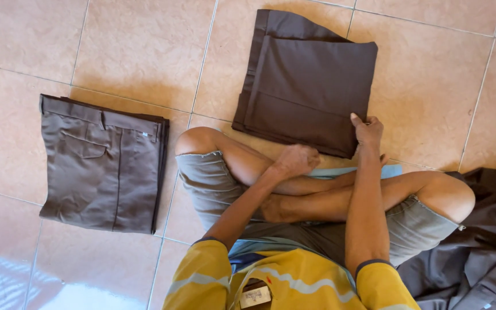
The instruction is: The person sits cross-legged on a tiled floor and folds multiple pairs of dark trousers one by one. Each pair is laid flat, smoothed, and folded into a compact rectangle before being placed in a growing stack to the left.
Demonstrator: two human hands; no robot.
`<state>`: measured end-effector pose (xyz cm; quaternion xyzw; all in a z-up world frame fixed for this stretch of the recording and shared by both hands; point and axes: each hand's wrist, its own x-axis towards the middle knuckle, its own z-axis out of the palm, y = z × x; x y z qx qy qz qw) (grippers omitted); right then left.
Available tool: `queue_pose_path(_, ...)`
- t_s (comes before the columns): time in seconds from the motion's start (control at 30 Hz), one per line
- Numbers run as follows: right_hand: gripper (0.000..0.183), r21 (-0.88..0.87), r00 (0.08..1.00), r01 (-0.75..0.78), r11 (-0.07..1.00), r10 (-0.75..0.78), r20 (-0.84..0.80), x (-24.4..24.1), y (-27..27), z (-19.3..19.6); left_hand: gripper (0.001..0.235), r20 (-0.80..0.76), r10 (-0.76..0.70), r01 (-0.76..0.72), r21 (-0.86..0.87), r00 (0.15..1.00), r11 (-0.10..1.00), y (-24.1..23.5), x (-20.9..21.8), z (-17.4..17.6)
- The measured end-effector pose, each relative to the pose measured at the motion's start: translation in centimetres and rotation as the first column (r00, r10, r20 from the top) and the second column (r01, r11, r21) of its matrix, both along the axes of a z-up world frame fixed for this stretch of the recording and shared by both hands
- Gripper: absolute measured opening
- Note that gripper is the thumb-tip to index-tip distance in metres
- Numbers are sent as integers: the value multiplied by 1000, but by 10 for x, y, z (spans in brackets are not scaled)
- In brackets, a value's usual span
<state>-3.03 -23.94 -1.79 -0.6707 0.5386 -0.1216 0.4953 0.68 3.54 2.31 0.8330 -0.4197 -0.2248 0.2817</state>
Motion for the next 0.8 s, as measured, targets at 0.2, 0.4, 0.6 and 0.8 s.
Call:
queue_pose_path(0.2,48,28,1000,20,999,-20,4,-20,76,131,48,389,760,-792,-113,521,601,40,125,32)
queue_pose_path(0.4,41,-29,1000,-3,1000,3,0,-26,14,-8,26,192,852,-860,-70,486,506,38,162,-26)
queue_pose_path(0.6,44,-152,981,-17,988,-13,-192,-10,38,7,25,274,902,-923,-101,334,372,60,160,-14)
queue_pose_path(0.8,45,-164,957,-43,985,-7,-291,1,50,36,34,24,938,-927,-147,346,346,71,173,-42)
